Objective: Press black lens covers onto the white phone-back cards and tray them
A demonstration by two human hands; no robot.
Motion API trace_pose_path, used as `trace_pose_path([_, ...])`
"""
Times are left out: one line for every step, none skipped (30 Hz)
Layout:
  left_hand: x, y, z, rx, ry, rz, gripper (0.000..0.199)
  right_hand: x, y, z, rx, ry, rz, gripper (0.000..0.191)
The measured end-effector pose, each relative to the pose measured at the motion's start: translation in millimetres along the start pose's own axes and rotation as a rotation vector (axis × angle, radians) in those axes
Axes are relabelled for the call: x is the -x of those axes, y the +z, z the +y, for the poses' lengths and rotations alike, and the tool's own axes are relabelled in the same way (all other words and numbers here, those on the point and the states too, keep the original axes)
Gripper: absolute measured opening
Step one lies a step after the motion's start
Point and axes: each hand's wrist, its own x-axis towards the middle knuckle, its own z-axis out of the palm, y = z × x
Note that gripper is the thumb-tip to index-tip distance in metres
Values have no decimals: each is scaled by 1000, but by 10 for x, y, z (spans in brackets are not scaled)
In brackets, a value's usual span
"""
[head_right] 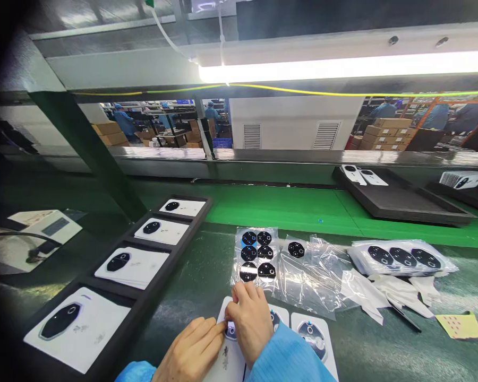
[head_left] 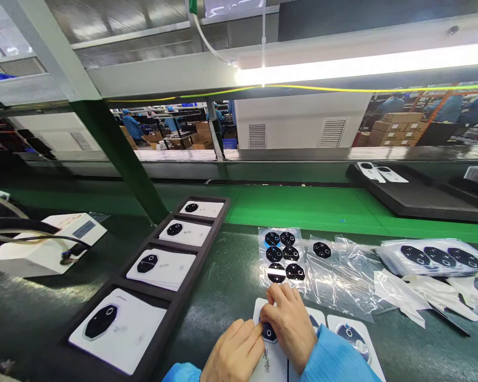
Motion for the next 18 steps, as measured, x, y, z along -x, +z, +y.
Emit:
trace_pose_path([-2,3,-2,0,-1,2,43,-9,-8,-4,-6,16,17,33])
trace_pose_path([-4,7,-5,1,2,1,43,-13,-13,-7,-8,35,18,33])
trace_pose_path([-7,10,-6,1,4,0,44,-12,-17,-9,-3,44,8,31])
trace_pose_path([-10,12,-6,1,3,0,44,-7,-19,-10,8,41,-15,29])
trace_pose_path([-13,13,-5,1,2,-1,44,-1,-20,-9,19,26,-48,27])
trace_pose_path([-15,14,-3,0,2,7,44,5,-21,-7,24,8,-69,26])
trace_pose_path([-16,14,0,-1,-3,13,44,9,-22,-3,18,-6,-65,27])
trace_pose_path([-17,14,2,-1,-9,22,44,10,-25,2,2,-11,-56,29])
trace_pose_path([-18,13,4,1,-16,26,44,9,-30,7,-16,2,-51,30])
trace_pose_path([-19,11,5,2,-21,24,44,6,-34,12,-30,23,-49,30])
trace_pose_path([-20,9,5,4,-24,21,44,3,-38,16,-32,43,-49,30])
trace_pose_path([-20,7,5,5,-23,17,45,3,-37,20,-21,55,-53,29])
trace_pose_path([-19,6,3,7,-19,10,45,5,-32,24,-2,56,-65,28])
trace_pose_path([-18,5,1,9,-13,4,44,10,-20,29,20,50,-89,27])
trace_pose_path([-16,5,0,10,-10,0,44,18,-2,35,34,38,-100,26])
trace_pose_path([-13,5,-2,10,-10,-2,44,26,18,43,38,27,-102,27])
trace_pose_path([-10,5,-2,12,-12,0,44,34,39,50,37,28,-99,28])
trace_pose_path([-7,5,-3,14,-15,-2,43,40,58,56,36,46,-89,30])
